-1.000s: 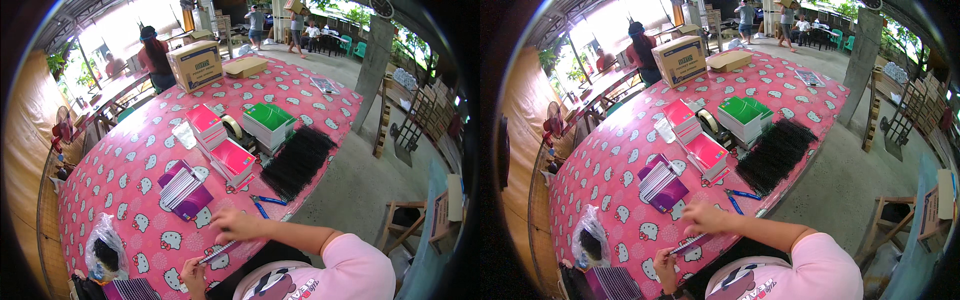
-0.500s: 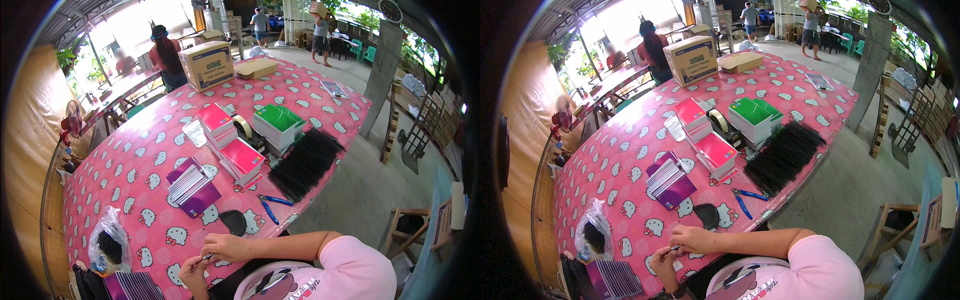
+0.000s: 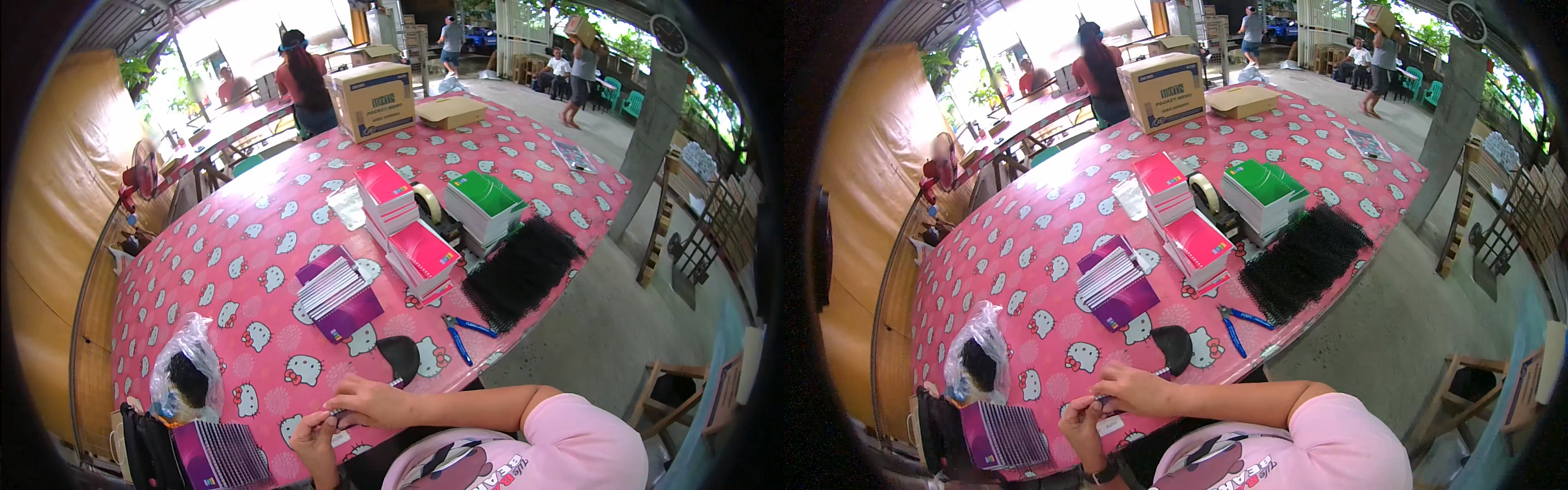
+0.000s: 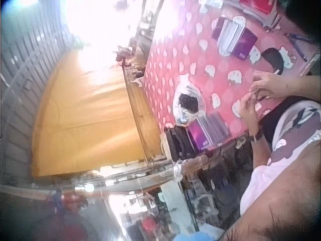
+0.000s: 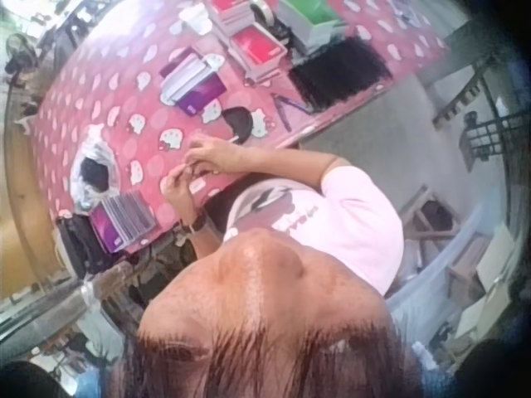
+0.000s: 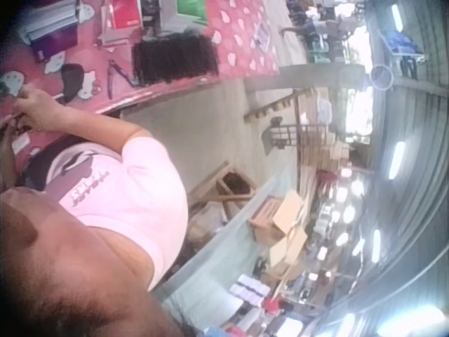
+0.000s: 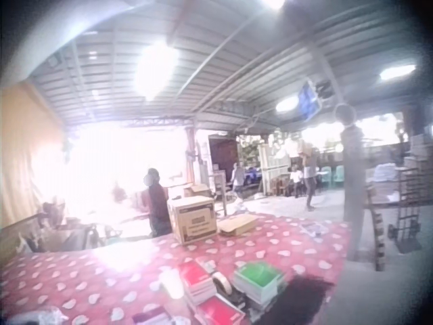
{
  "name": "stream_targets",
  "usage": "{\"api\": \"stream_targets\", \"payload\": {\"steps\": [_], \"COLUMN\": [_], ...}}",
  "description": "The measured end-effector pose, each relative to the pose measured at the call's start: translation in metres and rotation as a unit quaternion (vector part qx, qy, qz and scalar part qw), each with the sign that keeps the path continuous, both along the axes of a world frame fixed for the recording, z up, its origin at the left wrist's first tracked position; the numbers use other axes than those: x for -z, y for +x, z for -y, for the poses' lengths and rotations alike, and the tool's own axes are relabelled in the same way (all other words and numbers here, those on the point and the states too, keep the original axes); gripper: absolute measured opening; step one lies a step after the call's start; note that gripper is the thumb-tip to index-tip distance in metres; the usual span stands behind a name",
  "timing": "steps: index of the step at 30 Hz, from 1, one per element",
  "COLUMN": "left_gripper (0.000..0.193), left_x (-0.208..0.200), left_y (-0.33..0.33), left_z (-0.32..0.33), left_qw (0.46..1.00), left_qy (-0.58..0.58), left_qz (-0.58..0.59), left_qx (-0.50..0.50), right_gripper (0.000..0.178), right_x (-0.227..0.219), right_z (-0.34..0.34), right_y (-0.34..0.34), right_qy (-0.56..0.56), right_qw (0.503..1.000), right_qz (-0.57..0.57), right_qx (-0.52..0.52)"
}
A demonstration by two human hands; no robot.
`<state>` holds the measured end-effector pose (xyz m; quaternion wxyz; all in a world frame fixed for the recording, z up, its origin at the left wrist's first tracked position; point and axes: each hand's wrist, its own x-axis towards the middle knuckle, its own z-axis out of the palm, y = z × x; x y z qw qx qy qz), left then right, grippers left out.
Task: The person inserts a spiral binding through the holes of paper stacks and covers by hand. The person then moves the bound notebook to a stack on the table and repeats the process with additional notebooks.
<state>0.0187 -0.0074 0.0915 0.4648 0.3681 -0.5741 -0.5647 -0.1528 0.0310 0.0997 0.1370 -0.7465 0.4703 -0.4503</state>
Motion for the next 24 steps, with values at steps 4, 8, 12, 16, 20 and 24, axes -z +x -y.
{"api": "stream_targets", "payload": {"steps": [4, 8, 12, 16, 20, 24], "left_gripper": [0.010, 0.012, 0.012, 0.012, 0.011, 0.022], "left_x": [-0.004, -0.003, -0.007, -0.008, -0.016, -0.013], "left_y": [0.007, 0.017, 0.022, 0.039, 0.040, 0.036], "left_z": [0.000, 0.001, -0.001, -0.005, -0.008, -0.004], "left_qw": [0.999, 0.999, 0.998, 0.992, 0.965, 0.982], "left_qy": [-0.043, -0.023, -0.025, -0.069, -0.164, -0.107], "left_qz": [0.010, -0.018, -0.017, 0.004, 0.130, 0.050], "left_qx": [-0.025, -0.022, -0.059, -0.102, -0.159, -0.148], "right_gripper": [0.028, 0.028, 0.023, 0.019, 0.018, 0.015], "right_x": [-0.001, -0.006, -0.010, -0.024, -0.020, -0.033], "right_z": [0.004, 0.010, 0.019, 0.028, 0.040, 0.041], "right_y": [0.009, 0.015, 0.021, 0.039, 0.047, 0.048], "right_qy": [0.041, 0.021, 0.015, 0.079, 0.037, 0.033], "right_qw": [0.997, 0.996, 0.993, 0.978, 0.988, 0.990], "right_qz": [0.069, 0.071, 0.097, 0.145, 0.089, 0.059], "right_qx": [-0.022, -0.039, -0.060, -0.125, -0.121, -0.125]}}
